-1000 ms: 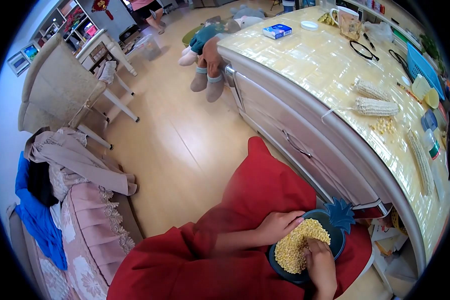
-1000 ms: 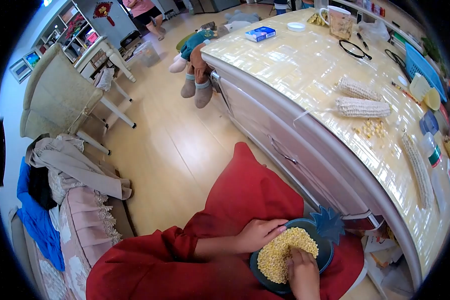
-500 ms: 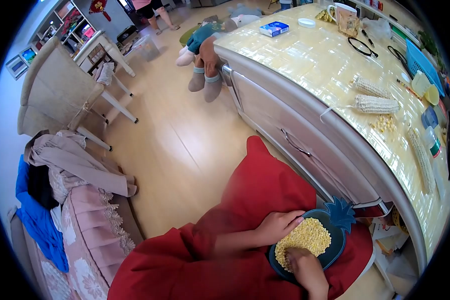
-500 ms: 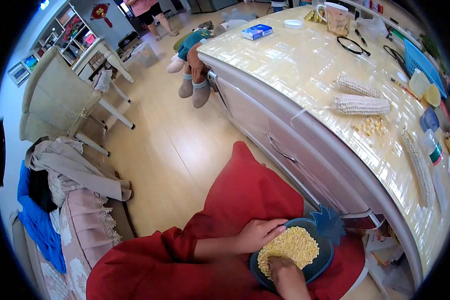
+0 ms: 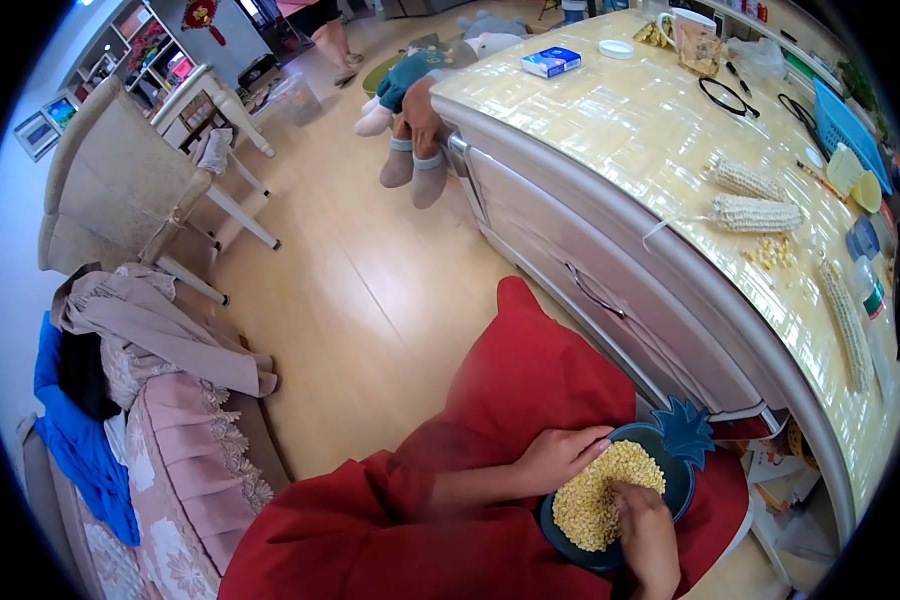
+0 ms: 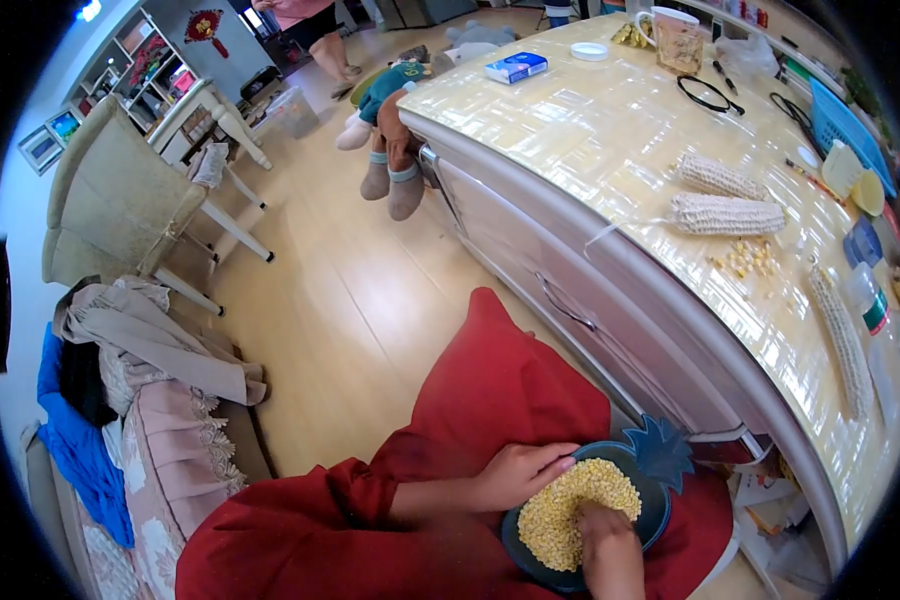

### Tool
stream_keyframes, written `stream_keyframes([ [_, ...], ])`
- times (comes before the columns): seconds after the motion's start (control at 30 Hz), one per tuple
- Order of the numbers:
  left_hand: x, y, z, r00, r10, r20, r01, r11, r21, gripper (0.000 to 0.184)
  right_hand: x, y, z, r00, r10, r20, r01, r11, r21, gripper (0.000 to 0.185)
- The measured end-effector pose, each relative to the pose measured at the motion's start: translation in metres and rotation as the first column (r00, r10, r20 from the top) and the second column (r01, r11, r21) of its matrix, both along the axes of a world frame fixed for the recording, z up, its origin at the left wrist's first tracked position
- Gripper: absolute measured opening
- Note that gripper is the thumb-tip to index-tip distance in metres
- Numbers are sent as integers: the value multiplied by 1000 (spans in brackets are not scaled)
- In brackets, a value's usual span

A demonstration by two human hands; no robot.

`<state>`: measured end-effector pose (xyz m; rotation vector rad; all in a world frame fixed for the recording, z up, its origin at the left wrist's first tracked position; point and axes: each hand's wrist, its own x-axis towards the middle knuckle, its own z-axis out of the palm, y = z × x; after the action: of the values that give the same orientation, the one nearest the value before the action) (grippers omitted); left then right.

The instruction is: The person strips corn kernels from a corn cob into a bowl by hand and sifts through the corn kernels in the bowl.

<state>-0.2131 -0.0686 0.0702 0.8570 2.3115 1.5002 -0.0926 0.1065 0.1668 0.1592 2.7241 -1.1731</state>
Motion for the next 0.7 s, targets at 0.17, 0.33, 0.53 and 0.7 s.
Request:
stream_keyframes([
  [0.17,1,1,-4,1000,4,7,-4,1000,-6,30,11,-6,1,964,208,166,-190,975,-118,33],
  [0.33,3,-1,-10,999,42,-34,-42,999,-5,31,8,-8,-3,911,206,357,-160,975,-154,36],
  [0.53,2,-1,-9,998,51,46,-43,986,-161,35,20,1,-36,961,127,245,-99,987,-125,30],
  [0.7,-1,2,3,996,41,80,-33,995,-97,27,16,8,-47,998,-21,61,33,976,-216,35],
])
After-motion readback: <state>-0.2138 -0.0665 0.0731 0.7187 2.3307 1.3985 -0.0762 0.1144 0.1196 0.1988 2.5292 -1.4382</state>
